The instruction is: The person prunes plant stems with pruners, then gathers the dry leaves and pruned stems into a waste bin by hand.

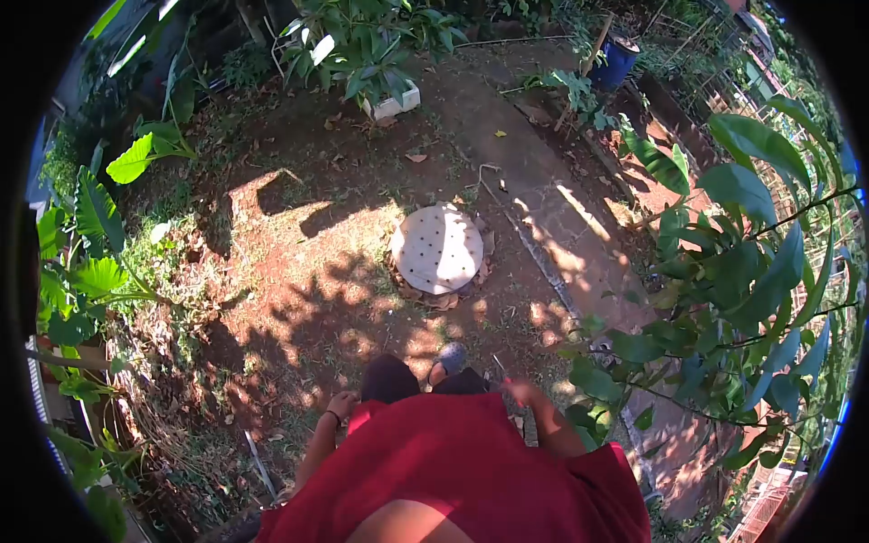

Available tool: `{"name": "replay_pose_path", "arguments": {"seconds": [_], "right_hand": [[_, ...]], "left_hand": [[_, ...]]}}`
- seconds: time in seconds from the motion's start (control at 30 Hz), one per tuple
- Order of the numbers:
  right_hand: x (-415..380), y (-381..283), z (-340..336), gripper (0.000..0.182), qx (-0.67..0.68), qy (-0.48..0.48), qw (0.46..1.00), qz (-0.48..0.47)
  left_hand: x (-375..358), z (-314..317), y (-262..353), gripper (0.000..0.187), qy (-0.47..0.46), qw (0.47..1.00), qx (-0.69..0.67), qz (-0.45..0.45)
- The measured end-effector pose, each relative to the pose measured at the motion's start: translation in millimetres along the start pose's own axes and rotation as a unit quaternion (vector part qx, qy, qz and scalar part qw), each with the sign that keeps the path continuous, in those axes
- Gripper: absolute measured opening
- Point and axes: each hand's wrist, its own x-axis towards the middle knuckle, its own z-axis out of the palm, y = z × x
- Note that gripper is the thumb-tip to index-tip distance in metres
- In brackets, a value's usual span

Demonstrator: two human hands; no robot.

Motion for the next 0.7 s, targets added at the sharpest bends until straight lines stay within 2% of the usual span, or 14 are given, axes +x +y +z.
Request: {"name": "replay_pose_path", "arguments": {"seconds": [0.03,0.07,0.1,0.17,0.2,0.23,0.33,0.43,0.47,0.53,0.57,0.6,0.67,0.7], "right_hand": [[17.1,-17.1,-25.0,0.041,-0.032,0.019,0.999,-0.002],[18.7,-20.9,-63.3,0.037,0.166,-0.081,0.973,-0.14],[31.0,-49.7,-80.5,0.037,0.068,0.024,0.994,-0.081],[38.9,-106.4,-131.8,0.034,0.007,0.094,0.995,-0.04],[37.3,-130.0,-150.6,0.031,0.067,0.128,0.986,-0.084],[38.5,-147.5,-159.5,0.028,0.13,0.158,0.971,-0.122],[87.6,-165.2,-187.6,0.026,0.089,0.215,0.967,-0.106],[60.0,-209.4,-187.4,0.027,0.142,0.213,0.967,-0.015],[56.1,-220.3,-189.2,0.027,0.142,0.22,0.965,-0.013],[52.7,-230.2,-186.3,0.031,0.13,0.159,0.978,-0.037],[60.7,-227.4,-190.9,0.04,0.136,0.14,0.981,-0.015],[81.2,-213.6,-195.3,0.04,0.133,0.139,0.981,-0.014],[129.9,-175.0,-205.7,0.039,0.173,0.149,0.973,-0.043],[154.4,-153.9,-215.4,0.039,0.171,0.146,0.974,-0.039]], "left_hand": [[-1.7,2.5,9.6,0.036,0.028,0.998,-0.046,-0.032],[3.6,5.0,5.9,0.037,0.037,0.997,-0.026,-0.064],[9.0,7.4,2.9,0.038,0.045,0.994,-0.006,-0.097],[17.0,-0.1,8.7,0.039,0.003,0.993,0.043,-0.112],[22.0,-5.7,13.4,0.039,-0.031,0.992,0.072,-0.103],[31.3,-14.4,17.2,0.04,-0.063,0.988,0.111,-0.09],[76.8,-48.0,37.9,0.041,-0.146,0.963,0.227,-0.023],[153.1,-95.6,67.5,0.042,-0.232,0.862,0.434,0.118],[183.4,-112.0,79.6,0.043,-0.241,0.825,0.489,0.15],[254.3,-138.6,110.3,0.042,-0.198,0.838,0.501,0.086],[260.9,-167.2,155.2,0.029,-0.168,0.807,0.542,0.162],[304.7,-180.4,139.5,0.043,-0.087,0.848,0.474,0.219],[363.4,-201.5,170.0,0.028,-0.008,0.952,0.292,0.092],[344.6,-215.8,237.3,0.028,-0.005,0.974,0.225,0.024]]}}
